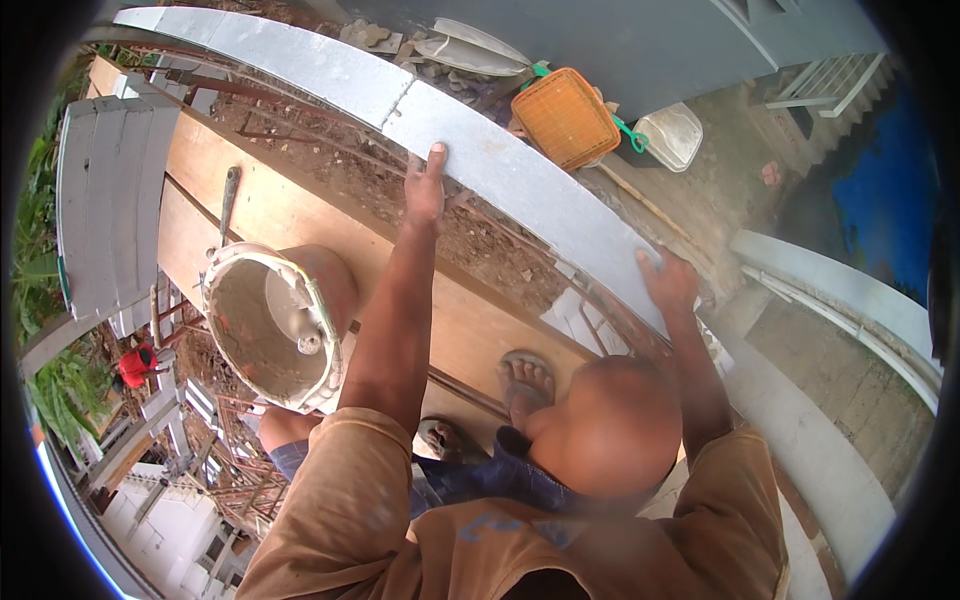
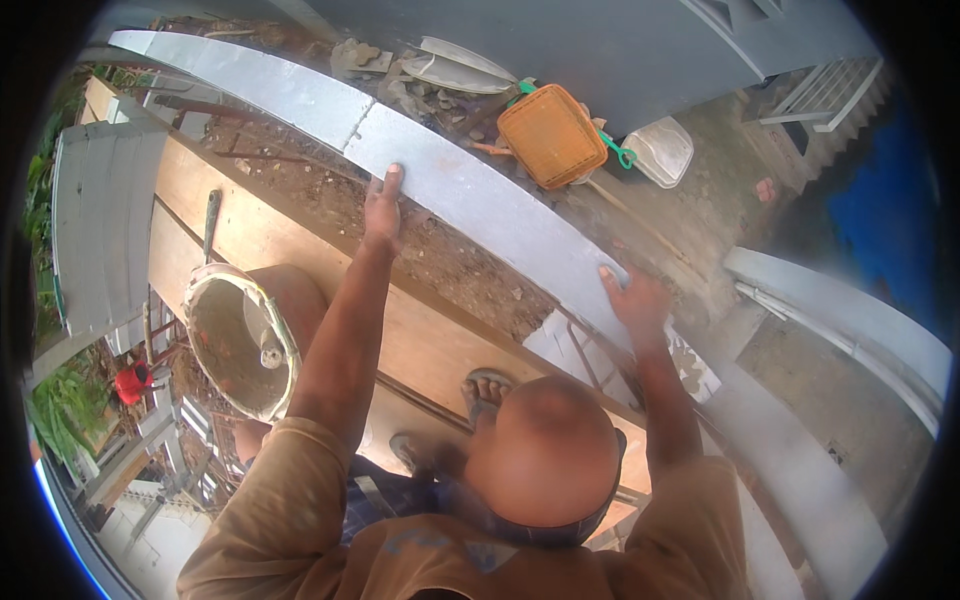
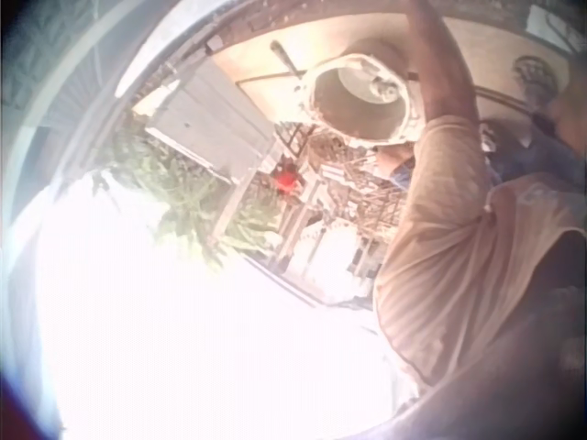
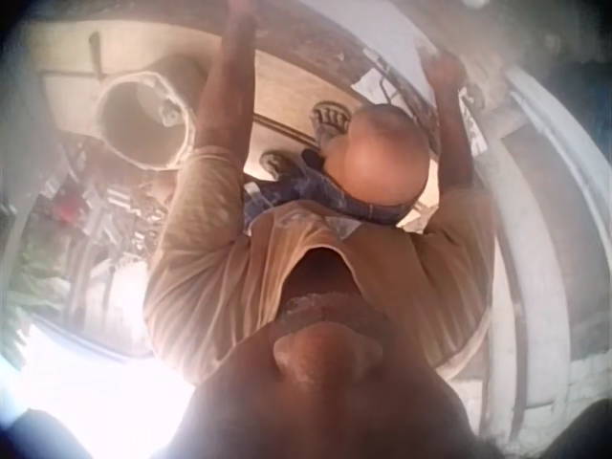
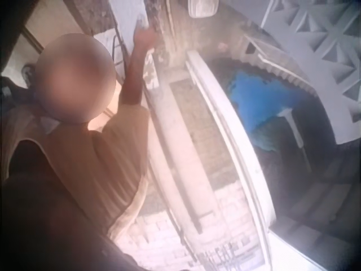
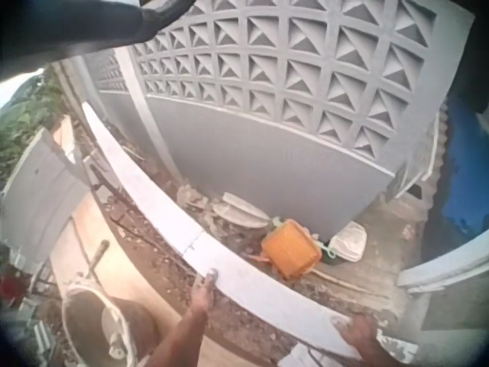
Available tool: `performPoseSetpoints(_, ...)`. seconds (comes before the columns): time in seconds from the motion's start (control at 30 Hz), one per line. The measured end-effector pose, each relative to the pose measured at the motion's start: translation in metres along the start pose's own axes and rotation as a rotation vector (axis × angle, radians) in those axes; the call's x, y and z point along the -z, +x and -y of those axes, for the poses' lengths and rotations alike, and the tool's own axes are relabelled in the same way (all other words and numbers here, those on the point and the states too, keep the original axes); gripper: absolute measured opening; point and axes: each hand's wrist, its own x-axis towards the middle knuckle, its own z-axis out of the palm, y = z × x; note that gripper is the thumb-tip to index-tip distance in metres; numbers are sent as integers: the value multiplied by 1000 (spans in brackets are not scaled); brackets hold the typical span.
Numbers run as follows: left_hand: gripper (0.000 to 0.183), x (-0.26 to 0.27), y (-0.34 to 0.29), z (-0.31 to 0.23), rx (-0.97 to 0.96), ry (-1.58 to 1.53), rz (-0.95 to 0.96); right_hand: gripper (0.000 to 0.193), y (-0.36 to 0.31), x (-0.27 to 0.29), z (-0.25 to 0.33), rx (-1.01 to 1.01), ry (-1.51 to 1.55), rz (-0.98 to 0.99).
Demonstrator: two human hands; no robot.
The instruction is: The person measures and cuts white rectangular tiles on a wooden plank at a construction site. They use a tape measure to mark dimensions, a hand saw to cut the tile, and a hammer to tap the cut piece into place.
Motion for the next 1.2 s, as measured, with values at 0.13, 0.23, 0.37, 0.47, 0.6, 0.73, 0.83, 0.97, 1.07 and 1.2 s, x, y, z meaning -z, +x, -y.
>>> performPoseSetpoints(0.13,88,-9,-5,-2,4,57,-25,63,-1,-1,-3,-36,-30,41)
performPoseSetpoints(0.23,84,-9,-3,-3,12,42,-40,65,-2,1,0,-34,-38,49)
performPoseSetpoints(0.37,77,-8,-3,0,-20,36,-34,67,-6,14,12,-38,-1,38)
performPoseSetpoints(0.47,70,-5,-1,0,-9,65,-33,68,-3,4,7,-52,-63,22)
performPoseSetpoints(0.6,67,-11,-3,-2,-22,68,-33,72,-6,-4,-3,-52,-17,-35)
performPoseSetpoints(0.73,68,-9,-1,1,-16,60,-27,74,-7,4,3,-88,-23,18)
performPoseSetpoints(0.83,69,-9,-2,-1,-16,69,-15,74,-7,2,1,-90,-19,22)
performPoseSetpoints(0.97,71,-9,-3,-5,-8,73,-39,69,-3,5,8,-104,-35,54)
performPoseSetpoints(1.07,69,-12,-4,-3,-27,32,-50,66,-2,8,9,-95,-50,67)
performPoseSetpoints(1.2,68,-12,4,0,18,63,-128,63,-6,2,6,-52,-25,0)
